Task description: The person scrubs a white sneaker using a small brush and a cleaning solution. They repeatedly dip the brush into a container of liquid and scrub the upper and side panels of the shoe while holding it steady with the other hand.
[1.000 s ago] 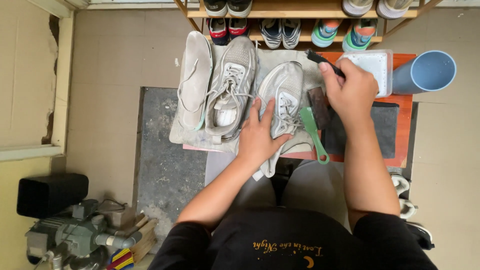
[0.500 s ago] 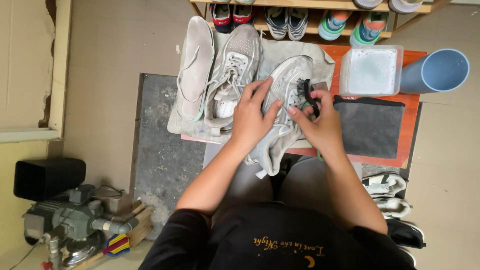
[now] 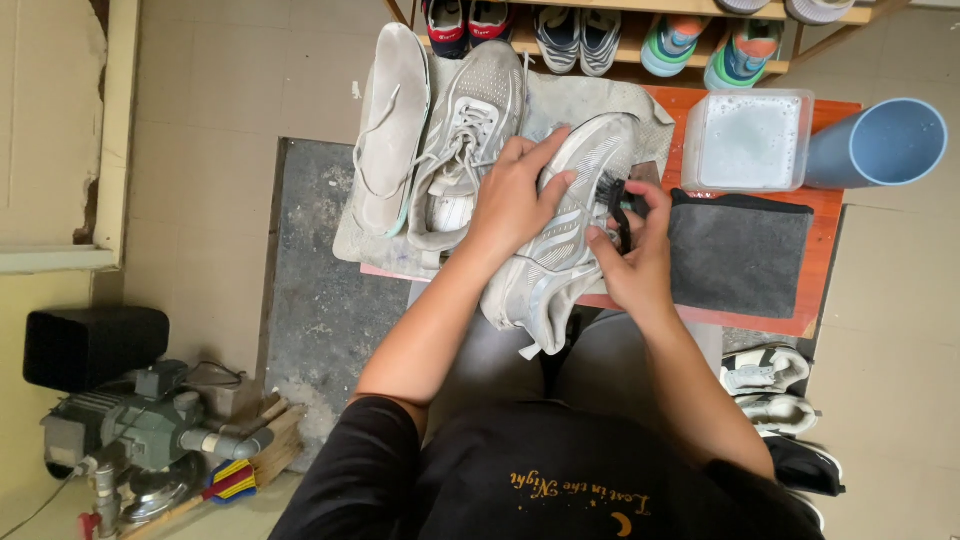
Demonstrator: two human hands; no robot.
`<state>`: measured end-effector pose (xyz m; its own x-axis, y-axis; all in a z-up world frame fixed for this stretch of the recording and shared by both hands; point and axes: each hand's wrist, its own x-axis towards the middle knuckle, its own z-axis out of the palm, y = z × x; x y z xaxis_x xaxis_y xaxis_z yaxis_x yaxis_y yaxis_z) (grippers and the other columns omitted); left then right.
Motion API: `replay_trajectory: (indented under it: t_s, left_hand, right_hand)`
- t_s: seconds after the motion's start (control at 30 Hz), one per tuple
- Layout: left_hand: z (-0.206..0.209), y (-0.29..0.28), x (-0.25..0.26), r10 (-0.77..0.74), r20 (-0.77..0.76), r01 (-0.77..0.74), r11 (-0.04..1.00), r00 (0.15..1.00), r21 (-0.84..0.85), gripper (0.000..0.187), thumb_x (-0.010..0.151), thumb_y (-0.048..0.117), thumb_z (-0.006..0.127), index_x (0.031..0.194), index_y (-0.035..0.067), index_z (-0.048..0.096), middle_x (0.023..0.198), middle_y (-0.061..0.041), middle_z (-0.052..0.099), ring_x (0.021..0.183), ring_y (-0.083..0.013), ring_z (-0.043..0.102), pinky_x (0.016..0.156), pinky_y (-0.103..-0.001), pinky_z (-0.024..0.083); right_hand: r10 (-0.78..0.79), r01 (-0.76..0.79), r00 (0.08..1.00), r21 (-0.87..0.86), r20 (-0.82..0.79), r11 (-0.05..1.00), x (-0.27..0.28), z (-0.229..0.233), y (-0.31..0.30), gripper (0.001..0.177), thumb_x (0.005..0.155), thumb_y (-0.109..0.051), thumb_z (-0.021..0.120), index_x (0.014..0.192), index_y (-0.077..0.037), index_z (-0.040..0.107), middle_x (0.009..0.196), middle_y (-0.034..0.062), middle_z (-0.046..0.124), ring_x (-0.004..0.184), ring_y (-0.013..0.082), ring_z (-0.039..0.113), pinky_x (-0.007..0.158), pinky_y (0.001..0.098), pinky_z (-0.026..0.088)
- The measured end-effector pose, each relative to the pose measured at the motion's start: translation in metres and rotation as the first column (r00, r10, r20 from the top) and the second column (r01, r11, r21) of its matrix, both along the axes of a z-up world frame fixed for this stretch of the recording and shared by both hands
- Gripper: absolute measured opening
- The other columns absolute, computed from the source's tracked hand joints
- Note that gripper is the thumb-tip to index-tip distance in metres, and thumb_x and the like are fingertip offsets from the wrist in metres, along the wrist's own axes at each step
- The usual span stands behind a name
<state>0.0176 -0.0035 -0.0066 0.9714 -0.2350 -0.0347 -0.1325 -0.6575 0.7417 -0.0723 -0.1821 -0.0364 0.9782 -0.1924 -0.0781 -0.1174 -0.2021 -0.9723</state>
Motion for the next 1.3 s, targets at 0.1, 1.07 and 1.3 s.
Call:
replay_trajectory:
  t_s: [0.1, 1.07, 1.3]
  left_hand:
    - [-0.002, 0.002, 0.006, -0.112, 0.011, 0.112, 0.993, 0.994, -0.039, 0.061, 0.095, 0.029, 0.069, 0.152, 0.041, 0.051, 0.151, -0.014, 0.044, 0.132, -0.0379, 0.059, 0.109, -0.051, 0.050]
    - [0.147, 0.082, 0.053, -0.482, 0.229, 0.530, 0.712, 0.846, -0.461, 0.065, 0.077, 0.029, 0.088, 0.127, 0.014, 0.050, 0.128, -0.002, 0.049, 0.116, -0.0144, 0.049, 0.091, -0.025, 0.040]
    - [0.178, 0.090, -0.014, 0.200, 0.514, -0.058, 0.959, 0.834, -0.279, 0.053, 0.078, 0.024, 0.089, 0.112, 0.009, 0.051, 0.111, -0.006, 0.053, 0.105, -0.0228, 0.053, 0.094, -0.034, 0.041]
  right_hand:
    - [0.091, -0.093, 0.970, -0.002, 0.226, 0.996, -0.003, -0.006, -0.003, 0.048, 0.101, -0.003, 0.063, 0.139, -0.011, 0.035, 0.084, 0.0072, 0.058, 0.074, 0.0149, 0.060, 0.065, 0.0237, 0.043]
    - [0.074, -0.255, 0.921, 0.449, 0.383, 0.856, 0.060, 0.080, -0.047, 0.037, 0.102, -0.014, 0.064, 0.129, -0.014, 0.039, 0.089, 0.0036, 0.053, 0.060, 0.0099, 0.040, 0.059, 0.0234, 0.032]
    - [-0.173, 0.168, 0.985, 0.336, -0.014, 0.927, 0.023, 0.086, -0.059, 0.022, 0.097, -0.015, 0.062, 0.115, -0.016, 0.048, 0.086, -0.0054, 0.058, 0.042, 0.0031, 0.027, 0.039, 0.0201, 0.015]
